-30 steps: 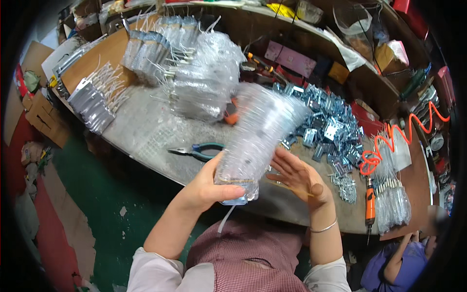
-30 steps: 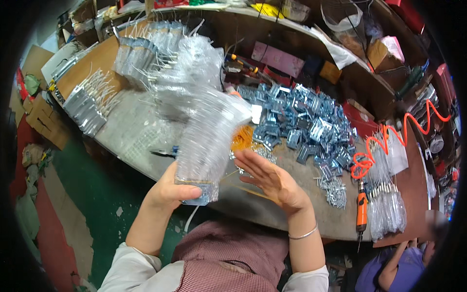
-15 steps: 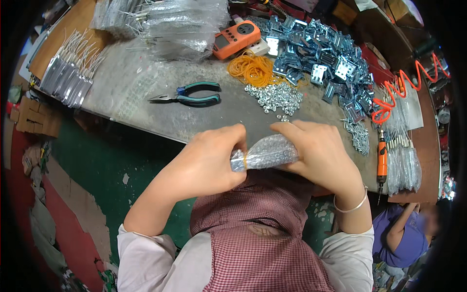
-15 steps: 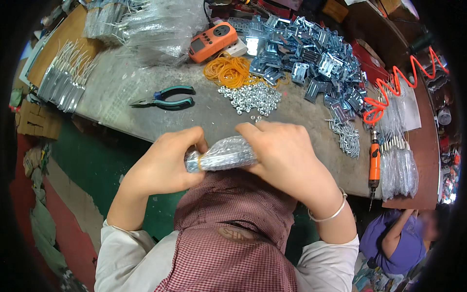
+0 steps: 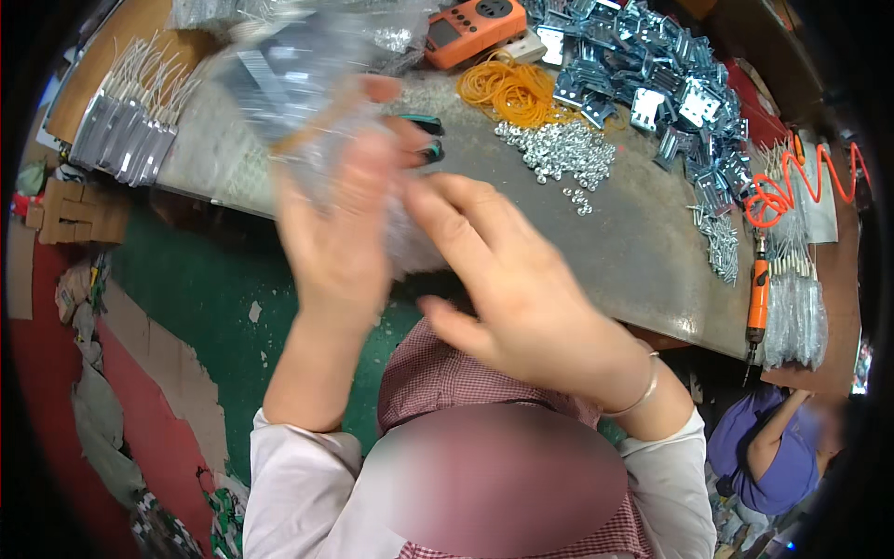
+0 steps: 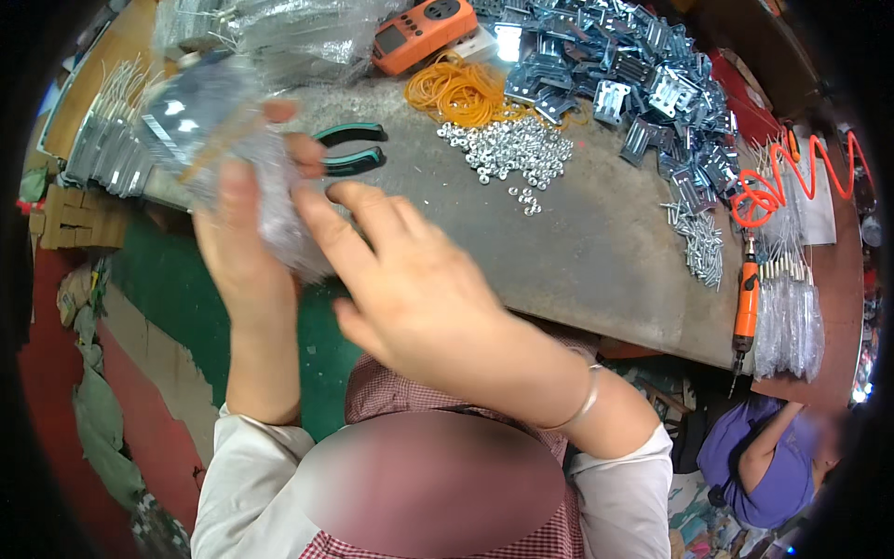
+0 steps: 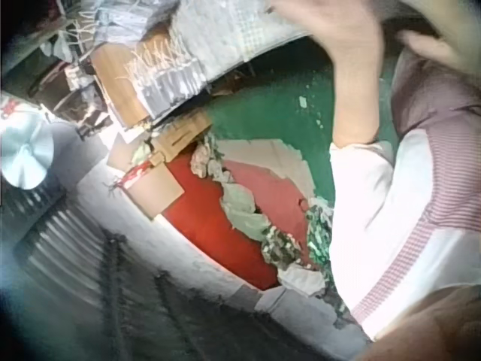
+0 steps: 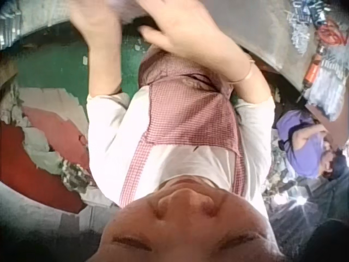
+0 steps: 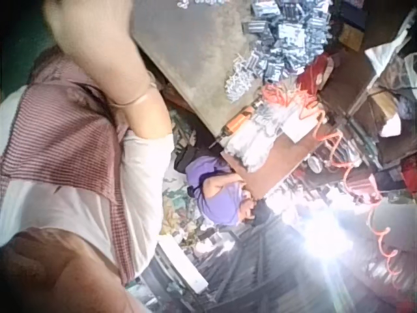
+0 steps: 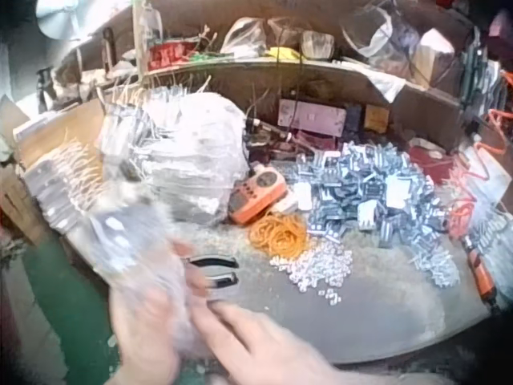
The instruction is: Assembling small electrical switch components using a power screwdriver at a workbench.
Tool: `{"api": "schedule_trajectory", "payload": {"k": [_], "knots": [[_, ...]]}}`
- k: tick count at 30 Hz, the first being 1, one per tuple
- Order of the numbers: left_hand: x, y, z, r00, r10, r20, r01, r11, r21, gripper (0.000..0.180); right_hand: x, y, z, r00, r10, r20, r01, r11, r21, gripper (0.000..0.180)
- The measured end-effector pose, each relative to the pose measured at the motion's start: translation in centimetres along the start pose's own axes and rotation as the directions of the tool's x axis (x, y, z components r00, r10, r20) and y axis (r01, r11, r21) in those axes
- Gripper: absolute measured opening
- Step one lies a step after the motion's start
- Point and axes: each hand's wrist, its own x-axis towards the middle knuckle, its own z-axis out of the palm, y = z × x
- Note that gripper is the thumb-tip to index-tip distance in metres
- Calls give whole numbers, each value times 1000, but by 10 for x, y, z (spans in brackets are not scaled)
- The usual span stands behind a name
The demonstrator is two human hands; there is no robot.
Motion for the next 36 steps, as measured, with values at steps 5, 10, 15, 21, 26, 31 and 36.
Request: {"api": "schedule_trajectory", "payload": {"k": [5,10,15,21,26,31,36], "knots": [[48,-2,-80,948,2,-318,89,959,270,47,-48,51,-19,965,172,-195,-180,983,-24,24],[109,-42,-161,930,248,-273,8,726,688,74,-86,57,-6,865,468,-181,-416,870,263,16],[224,-54,-179,860,503,-89,-123,374,919,76,-90,59,-10,811,534,-239,-442,827,346,18],[339,-77,-187,797,602,-56,-134,266,955,73,-79,51,-22,846,502,-179,-442,849,289,5],[380,-108,-220,745,667,24,-100,75,992,70,-71,54,-31,863,480,-156,-379,822,425,15],[378,-122,-213,749,662,36,-86,43,995,67,-71,59,-30,871,451,-194,-334,833,441,15],[370,-82,-225,712,700,-63,-53,143,988,62,-73,60,-31,885,429,-181,-308,830,465,15]]}}
